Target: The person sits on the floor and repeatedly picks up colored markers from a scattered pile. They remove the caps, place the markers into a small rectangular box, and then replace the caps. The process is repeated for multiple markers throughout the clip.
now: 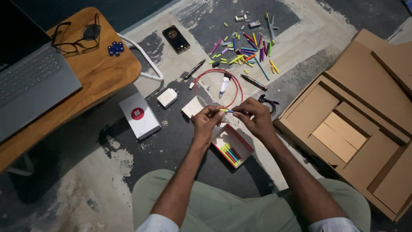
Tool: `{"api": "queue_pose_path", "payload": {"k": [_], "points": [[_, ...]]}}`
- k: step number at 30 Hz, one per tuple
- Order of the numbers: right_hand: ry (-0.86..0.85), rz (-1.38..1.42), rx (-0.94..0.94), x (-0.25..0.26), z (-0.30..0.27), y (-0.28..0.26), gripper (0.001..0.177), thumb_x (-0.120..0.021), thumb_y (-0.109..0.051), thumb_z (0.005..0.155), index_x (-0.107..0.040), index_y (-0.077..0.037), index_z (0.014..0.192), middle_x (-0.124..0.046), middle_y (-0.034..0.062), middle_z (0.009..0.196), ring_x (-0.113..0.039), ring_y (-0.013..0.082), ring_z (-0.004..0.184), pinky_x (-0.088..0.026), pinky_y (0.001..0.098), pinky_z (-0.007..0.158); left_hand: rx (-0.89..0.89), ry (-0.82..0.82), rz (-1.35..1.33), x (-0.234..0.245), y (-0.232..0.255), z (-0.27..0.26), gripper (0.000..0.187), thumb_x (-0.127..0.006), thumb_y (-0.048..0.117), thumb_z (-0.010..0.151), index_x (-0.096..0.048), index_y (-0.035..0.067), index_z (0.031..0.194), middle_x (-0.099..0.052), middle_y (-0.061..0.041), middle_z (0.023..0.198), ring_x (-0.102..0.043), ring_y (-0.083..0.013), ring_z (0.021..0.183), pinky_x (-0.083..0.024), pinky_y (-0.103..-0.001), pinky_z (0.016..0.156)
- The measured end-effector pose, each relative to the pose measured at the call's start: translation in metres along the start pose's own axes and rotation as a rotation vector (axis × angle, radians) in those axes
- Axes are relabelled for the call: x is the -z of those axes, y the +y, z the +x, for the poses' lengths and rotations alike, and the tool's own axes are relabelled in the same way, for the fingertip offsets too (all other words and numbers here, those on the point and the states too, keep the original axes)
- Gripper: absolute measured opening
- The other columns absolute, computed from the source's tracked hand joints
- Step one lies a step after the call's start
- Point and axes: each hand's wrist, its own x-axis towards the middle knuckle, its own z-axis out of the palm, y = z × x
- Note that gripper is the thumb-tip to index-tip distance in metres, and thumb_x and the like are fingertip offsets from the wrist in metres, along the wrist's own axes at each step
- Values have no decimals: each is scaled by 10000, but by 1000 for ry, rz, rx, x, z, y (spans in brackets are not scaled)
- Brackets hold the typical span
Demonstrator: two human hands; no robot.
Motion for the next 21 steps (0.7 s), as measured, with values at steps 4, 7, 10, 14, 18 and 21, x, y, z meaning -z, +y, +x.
{"api": "queue_pose_path", "payload": {"k": [4,7,10,14,18,21], "points": [[-17,2,-11,0,0,4,135,-814,-122,855,-791,-81,982,-663,45,828,-630,118,700,-486,285,586,-9,-1,17,-2,5,-2,231,-793,87,876,-743,1,1085,-748,-66,892,-626,-70,723,-523,-212,661],[-13,3,2,0,-1,5,140,-813,-122,852,-795,-83,985,-667,45,830,-638,117,702,-492,283,592,2,-2,42,-3,9,-4,238,-790,84,875,-745,-4,1092,-743,-77,877,-640,-82,724,-538,-219,668],[-7,-17,12,-3,-2,6,141,-813,-124,854,-793,-80,986,-672,47,841,-647,119,708,-508,283,606,19,-1,50,-3,11,-5,248,-789,79,867,-746,-9,1095,-757,-91,887,-656,-93,731,-551,-229,677],[-16,-51,-16,-4,-2,7,137,-822,-128,845,-798,-80,972,-684,51,835,-648,130,686,-506,295,592,30,-5,24,-4,8,-5,246,-794,75,869,-738,-17,1090,-771,-100,937,-673,-93,774,-560,-238,708],[-33,-49,-47,-4,-2,5,149,-820,-151,841,-803,-79,971,-688,57,821,-659,149,686,-506,303,595,14,-8,-15,-4,5,-5,252,-795,81,876,-729,-6,1103,-759,-96,961,-675,-94,805,-563,-241,730],[-74,-1,-71,-3,1,6,160,-787,-200,871,-799,-101,996,-707,64,860,-703,174,749,-549,307,624,-19,5,88,-6,9,-5,234,-787,88,891,-733,10,1104,-749,-86,961,-672,-94,815,-564,-238,731]]}}
